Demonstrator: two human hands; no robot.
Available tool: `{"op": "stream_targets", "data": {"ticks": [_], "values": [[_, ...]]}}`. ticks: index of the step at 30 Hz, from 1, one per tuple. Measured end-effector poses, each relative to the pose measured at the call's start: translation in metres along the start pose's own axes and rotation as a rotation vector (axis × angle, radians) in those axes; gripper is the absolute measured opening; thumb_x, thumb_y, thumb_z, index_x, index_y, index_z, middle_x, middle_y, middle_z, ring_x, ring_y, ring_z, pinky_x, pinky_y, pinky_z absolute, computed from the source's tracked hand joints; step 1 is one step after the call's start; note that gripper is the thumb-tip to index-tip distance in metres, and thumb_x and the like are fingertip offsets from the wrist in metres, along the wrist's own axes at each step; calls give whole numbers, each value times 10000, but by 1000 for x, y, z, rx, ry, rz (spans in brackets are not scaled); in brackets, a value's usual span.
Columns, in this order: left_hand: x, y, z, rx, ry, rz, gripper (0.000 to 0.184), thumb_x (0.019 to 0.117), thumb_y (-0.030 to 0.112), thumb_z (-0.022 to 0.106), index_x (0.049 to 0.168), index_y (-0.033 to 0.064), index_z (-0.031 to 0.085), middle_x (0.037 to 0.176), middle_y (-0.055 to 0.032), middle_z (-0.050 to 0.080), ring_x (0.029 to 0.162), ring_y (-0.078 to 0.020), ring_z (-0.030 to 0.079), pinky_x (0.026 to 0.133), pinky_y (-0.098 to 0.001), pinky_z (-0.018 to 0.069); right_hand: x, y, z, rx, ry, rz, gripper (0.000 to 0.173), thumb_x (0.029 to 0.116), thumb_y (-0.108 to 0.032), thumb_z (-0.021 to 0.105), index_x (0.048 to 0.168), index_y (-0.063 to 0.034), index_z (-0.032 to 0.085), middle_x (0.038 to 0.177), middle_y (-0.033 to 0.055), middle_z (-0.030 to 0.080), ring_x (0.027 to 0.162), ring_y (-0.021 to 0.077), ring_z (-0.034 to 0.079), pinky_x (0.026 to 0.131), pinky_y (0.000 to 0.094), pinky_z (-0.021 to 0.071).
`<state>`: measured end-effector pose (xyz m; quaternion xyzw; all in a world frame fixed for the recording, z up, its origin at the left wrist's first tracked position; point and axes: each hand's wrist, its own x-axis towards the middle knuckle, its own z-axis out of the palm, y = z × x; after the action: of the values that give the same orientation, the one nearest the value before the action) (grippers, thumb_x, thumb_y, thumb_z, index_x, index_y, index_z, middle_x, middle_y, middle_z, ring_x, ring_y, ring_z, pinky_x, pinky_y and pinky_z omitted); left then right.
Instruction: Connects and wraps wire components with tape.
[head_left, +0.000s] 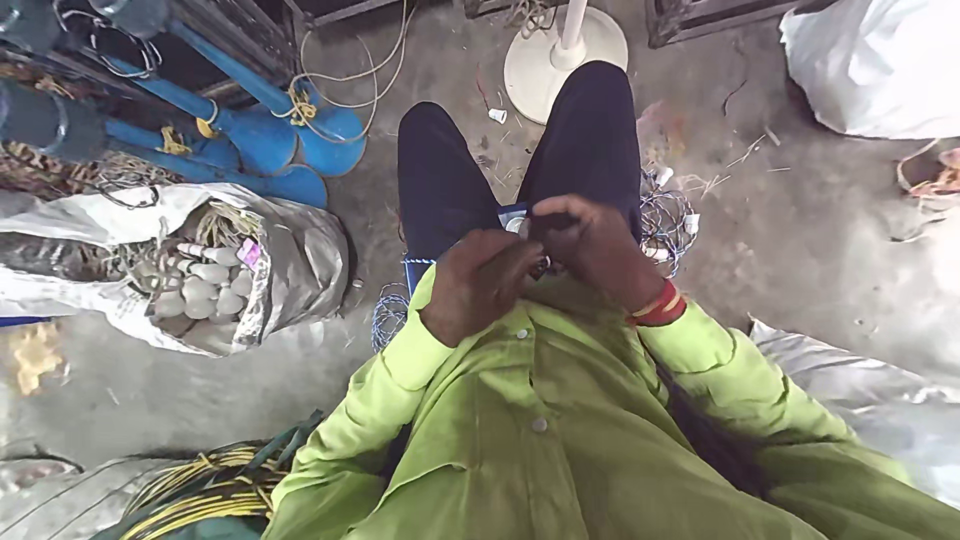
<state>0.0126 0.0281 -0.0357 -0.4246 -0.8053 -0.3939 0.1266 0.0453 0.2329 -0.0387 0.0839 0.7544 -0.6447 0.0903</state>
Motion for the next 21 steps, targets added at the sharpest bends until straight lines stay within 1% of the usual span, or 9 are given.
{"op": "stream_targets", "data": {"ticks": [2, 4, 6, 7, 9, 13, 15, 17, 21], "values": [[5, 2, -7, -30, -4, -119, 142, 942, 94, 699, 1026, 7, 773, 989, -125, 723, 901, -163, 694, 817, -286, 587, -10, -2, -2, -24, 118, -98, 299, 995, -175, 664, 1243, -45, 561, 773, 27, 663, 580, 75, 599, 524, 246, 520], [7, 2, -11, -73, 7, -185, 131, 939, 77, 706, 1031, 3, 763, 996, -113, 703, 851, -122, 669, 741, -240, 570, -17, 0, -4, -36, 132, -251, 189, 1017, -182, 621, 1143, -42, 605, 843, -8, 648, 671, 39, 608, 585, 198, 525], [8, 2, -13, -104, 18, -207, 125, 928, 64, 719, 1028, 0, 760, 993, -108, 695, 822, -101, 648, 694, -212, 544, -19, 3, -2, -92, 88, -373, 237, 982, -212, 673, 1136, -32, 680, 979, 12, 697, 831, 53, 660, 724, 213, 573], [9, 3, -13, -115, 18, -211, 123, 924, 62, 724, 1024, -1, 759, 990, -107, 694, 812, -95, 644, 685, -205, 540, -19, 6, 1, -115, 77, -408, 283, 957, -229, 712, 1158, -30, 704, 1046, 29, 718, 927, 84, 679, 818, 256, 588], [10, 5, -12, -137, 19, -212, 120, 917, 53, 729, 1019, -5, 757, 992, -104, 693, 812, -86, 646, 695, -197, 551, -17, 9, 8, -137, 86, -446, 264, 931, -215, 743, 1128, -40, 740, 1073, 31, 737, 1005, 108, 683, 896, 294, 577], [10, 6, -14, -136, 21, -198, 130, 916, 40, 730, 1031, -13, 756, 1007, -113, 694, 850, -97, 670, 749, -210, 581, -17, 5, 15, -95, 107, -386, 167, 917, -112, 724, 1067, -41, 738, 949, 4, 732, 812, 36, 687, 731, 216, 600], [10, 7, -10, -112, 48, -157, 126, 925, 38, 714, 1022, -30, 758, 1006, -133, 705, 873, -118, 680, 789, -228, 583, -17, 3, 17, -89, 112, -332, 166, 910, -114, 687, 1061, -53, 720, 924, -7, 721, 772, 33, 668, 685, 219, 582], [11, 7, -5, -69, 80, -96, 117, 934, 42, 711, 1010, -31, 761, 994, -144, 716, 916, -147, 697, 841, -253, 586, -14, 2, 19, -58, 102, -301, 153, 917, -115, 642, 1045, -55, 703, 908, -9, 715, 778, 40, 670, 693, 235, 584], [10, 8, -2, -6, 117, -33, 126, 937, 43, 707, 1024, -29, 763, 984, -152, 715, 921, -166, 704, 839, -263, 590, -10, 2, 25, -25, 122, -273, 103, 926, -103, 589, 928, -86, 691, 768, -32, 662, 626, 40, 608, 561, 238, 530]]}}
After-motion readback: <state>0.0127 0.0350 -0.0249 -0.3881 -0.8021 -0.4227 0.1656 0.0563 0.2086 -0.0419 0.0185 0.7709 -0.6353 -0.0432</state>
